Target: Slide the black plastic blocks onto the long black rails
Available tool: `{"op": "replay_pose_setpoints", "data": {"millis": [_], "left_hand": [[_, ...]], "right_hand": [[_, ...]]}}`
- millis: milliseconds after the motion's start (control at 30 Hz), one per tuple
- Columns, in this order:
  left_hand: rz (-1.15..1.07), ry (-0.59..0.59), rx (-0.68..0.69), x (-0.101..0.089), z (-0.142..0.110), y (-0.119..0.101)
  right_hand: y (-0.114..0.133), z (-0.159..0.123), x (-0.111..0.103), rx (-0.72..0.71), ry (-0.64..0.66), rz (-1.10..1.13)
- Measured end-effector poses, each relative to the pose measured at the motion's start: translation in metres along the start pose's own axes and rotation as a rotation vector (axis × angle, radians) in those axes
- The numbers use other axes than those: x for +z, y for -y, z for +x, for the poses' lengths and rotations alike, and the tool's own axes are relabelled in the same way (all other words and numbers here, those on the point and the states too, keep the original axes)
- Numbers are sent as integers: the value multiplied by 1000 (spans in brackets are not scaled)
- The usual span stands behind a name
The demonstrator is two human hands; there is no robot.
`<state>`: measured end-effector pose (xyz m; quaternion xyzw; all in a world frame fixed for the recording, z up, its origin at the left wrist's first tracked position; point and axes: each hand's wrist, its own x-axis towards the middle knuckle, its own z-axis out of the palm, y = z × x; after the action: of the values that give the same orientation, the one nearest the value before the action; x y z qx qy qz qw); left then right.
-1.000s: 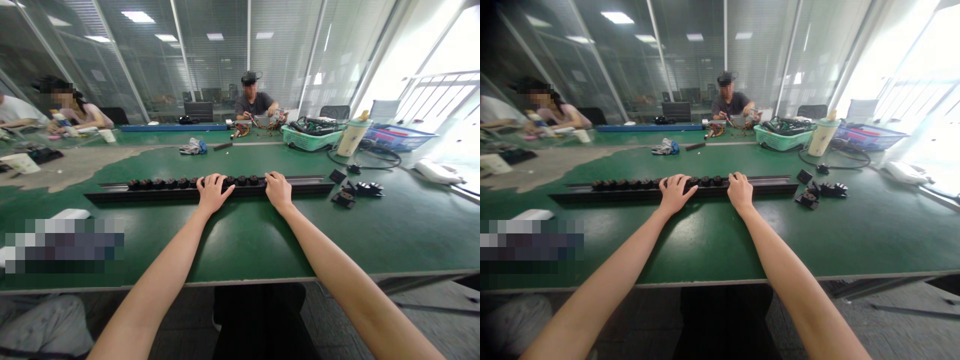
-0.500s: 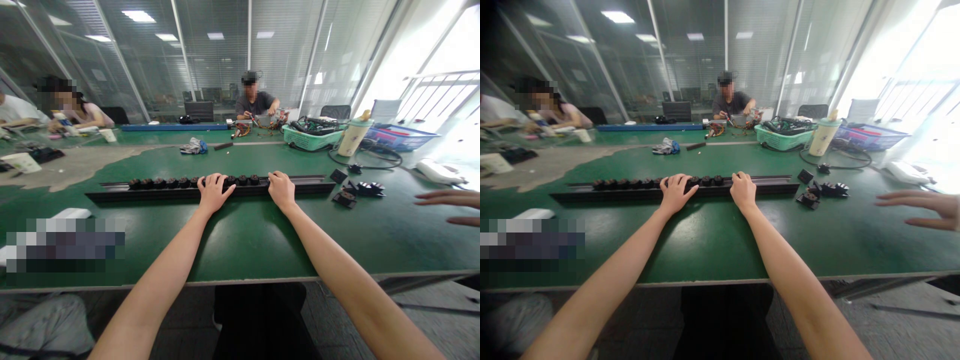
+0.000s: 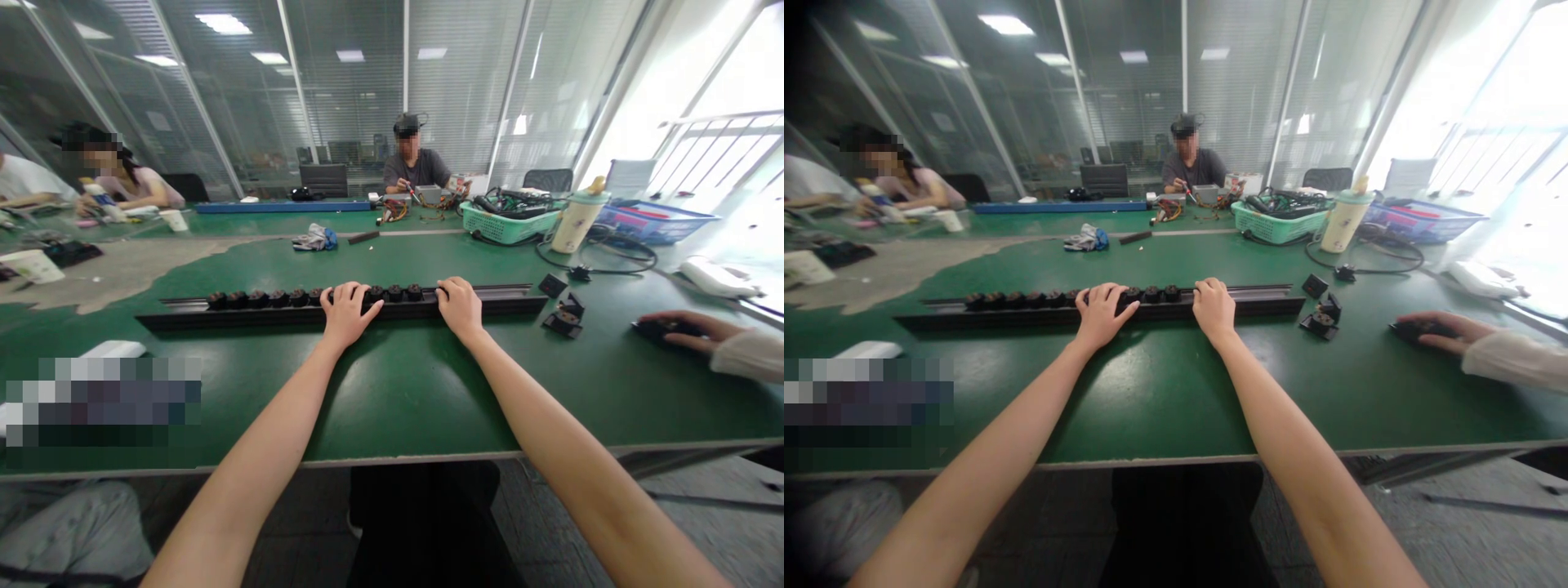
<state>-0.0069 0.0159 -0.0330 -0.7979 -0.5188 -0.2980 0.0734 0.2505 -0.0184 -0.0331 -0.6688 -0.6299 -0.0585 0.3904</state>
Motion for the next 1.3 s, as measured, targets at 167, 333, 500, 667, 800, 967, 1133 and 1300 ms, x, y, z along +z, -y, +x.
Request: {"op": "replay_pose_setpoints", "data": {"millis": [167,333,500,667,800,967,1133,1300], "left_hand": [[23,10,-8,0,0,0],[31,6,-6,0,0,-1],[35,7,-1,1,0,1],[26,6,2,0,1,2],[20,17,-4,0,1,1],[23,9,1,0,1,1],[24,5,4,1,1,2],[15,-3,14,1,1,3]], "right_hand": [[0,1,0,7,2,10],[-1,0,-1,-37,41,-78],[-1,0,-3,-59,67,-142],[0,0,-7,-86,88,-209],[0,1,-9,-78,95,-224],[-2,3,-11,-66,111,-210],[-5,3,-15,-102,107,-209],[-5,3,-18,-31,44,-304]]}}
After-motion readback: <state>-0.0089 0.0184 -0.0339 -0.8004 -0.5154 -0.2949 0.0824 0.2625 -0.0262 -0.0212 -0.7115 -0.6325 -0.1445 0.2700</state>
